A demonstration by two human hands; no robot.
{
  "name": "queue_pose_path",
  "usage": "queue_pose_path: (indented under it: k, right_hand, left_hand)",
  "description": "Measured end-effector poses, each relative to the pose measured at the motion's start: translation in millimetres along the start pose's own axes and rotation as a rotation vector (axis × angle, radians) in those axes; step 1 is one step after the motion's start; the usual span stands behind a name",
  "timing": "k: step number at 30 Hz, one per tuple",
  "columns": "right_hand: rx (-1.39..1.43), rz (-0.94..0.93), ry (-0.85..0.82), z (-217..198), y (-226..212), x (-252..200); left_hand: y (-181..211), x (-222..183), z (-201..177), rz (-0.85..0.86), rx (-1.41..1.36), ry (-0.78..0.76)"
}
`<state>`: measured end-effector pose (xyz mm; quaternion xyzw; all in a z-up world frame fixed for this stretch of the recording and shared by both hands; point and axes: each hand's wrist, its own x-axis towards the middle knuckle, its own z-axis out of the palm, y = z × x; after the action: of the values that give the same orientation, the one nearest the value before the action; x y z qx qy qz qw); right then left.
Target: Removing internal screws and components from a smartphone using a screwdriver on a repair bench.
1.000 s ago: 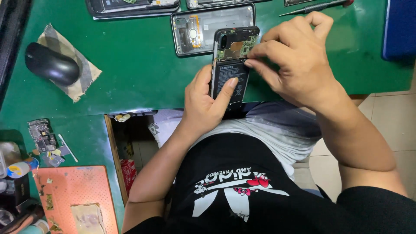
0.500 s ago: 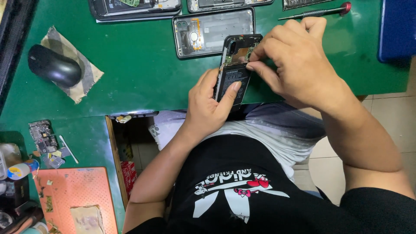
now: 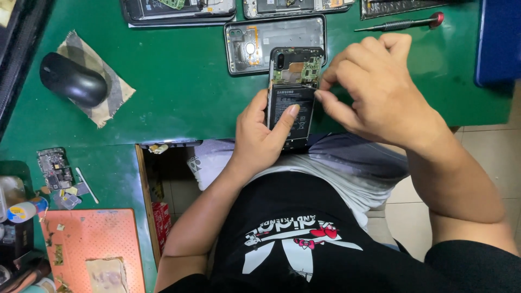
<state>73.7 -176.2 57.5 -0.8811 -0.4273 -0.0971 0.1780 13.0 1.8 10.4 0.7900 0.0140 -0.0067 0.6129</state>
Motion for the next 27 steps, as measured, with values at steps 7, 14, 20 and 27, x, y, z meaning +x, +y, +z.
queue_pose_path:
  k: [7, 14, 20, 27]
  right_hand:
    - [-0.079, 0.208, 0.042, 15, 34, -8]
    - [-0.241, -0.01, 0.115, 37, 31, 20]
    - [0.099, 0.039, 0.278, 21, -3, 15]
    - [0.127, 0.047, 0.233, 23, -20, 5]
  left_hand:
    - [-7, -11, -19, -0.159, -0.072, 0.135]
    - [-7, -13, -17, -0.169, -0.144, 0.126]
    - [0, -14, -17, -0.134, -0.163, 0.094]
    - [-1, -15, -12, -0.086, -0.114, 0.09]
